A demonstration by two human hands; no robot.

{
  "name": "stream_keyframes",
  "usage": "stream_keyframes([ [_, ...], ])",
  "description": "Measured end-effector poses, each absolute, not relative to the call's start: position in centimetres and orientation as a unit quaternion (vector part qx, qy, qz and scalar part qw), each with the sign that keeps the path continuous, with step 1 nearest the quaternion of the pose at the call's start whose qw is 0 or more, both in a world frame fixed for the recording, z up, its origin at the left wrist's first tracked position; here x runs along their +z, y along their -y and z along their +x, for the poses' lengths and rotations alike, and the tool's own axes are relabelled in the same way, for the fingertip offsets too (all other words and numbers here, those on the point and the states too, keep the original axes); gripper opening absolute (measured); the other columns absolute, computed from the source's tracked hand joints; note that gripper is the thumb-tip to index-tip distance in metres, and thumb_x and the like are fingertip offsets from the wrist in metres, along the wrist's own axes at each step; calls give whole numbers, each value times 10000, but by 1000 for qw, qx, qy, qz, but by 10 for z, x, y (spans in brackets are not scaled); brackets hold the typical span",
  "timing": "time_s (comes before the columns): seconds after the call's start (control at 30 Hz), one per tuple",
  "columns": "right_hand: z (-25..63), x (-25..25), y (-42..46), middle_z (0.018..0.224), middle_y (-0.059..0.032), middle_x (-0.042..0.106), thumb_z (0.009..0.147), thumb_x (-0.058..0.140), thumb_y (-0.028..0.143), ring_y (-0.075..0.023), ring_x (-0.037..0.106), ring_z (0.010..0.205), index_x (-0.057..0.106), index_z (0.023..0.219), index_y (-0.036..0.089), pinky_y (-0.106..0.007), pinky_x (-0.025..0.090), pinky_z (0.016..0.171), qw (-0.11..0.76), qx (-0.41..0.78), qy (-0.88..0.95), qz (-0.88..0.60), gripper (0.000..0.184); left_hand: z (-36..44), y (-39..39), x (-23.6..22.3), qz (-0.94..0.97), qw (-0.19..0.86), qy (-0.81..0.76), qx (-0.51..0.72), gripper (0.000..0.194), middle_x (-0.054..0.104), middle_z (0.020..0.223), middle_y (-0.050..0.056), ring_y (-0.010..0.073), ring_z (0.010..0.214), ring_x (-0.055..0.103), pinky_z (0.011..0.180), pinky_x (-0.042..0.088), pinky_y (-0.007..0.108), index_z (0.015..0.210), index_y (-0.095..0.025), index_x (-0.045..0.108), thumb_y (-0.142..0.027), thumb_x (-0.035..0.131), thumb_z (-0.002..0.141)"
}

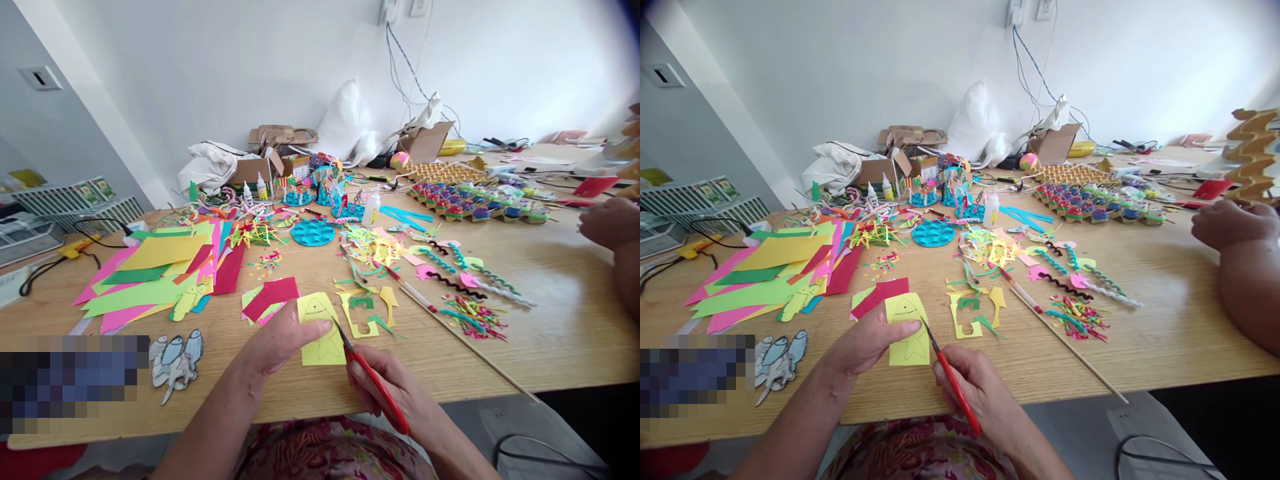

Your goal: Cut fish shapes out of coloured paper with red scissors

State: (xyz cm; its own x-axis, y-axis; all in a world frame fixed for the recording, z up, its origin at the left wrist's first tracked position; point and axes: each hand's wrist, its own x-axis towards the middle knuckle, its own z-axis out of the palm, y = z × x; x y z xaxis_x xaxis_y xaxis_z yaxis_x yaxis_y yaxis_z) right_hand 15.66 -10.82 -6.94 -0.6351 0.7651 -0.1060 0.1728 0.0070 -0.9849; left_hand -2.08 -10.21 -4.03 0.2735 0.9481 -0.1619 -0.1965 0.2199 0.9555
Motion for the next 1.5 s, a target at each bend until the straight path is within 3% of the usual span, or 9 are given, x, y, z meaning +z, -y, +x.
stream_keyframes([
  [0.4,158,-78,107,472,61,355,824,363,648,-88,306,434,366,561,201,-217,225,413,244,589,678,-366,518,-22,102,-41,485,633,-408,443,298,693,944,62,196,829,626,748,474,293,1020,-157,645,-271,614,747],
  [0.63,155,-73,108,466,60,356,812,374,652,-92,322,436,368,552,202,-215,247,423,241,599,670,-367,519,-23,104,-38,455,641,-436,438,246,685,725,34,143,638,597,623,469,245,873,-139,683,-324,642,716],
  [0.93,156,-72,108,473,57,360,795,382,666,-96,339,444,368,553,203,-218,272,437,245,610,661,-362,522,-18,104,-39,430,669,-424,433,277,662,642,18,138,582,583,575,464,243,815,-135,688,-357,698,650],
  [1.5,157,-77,108,481,49,386,829,359,642,-99,334,458,375,562,201,-223,245,433,253,574,684,-372,516,-20,103,-43,448,653,-423,439,259,682,718,33,139,619,600,600,473,240,875,-141,685,-339,651,711],
])
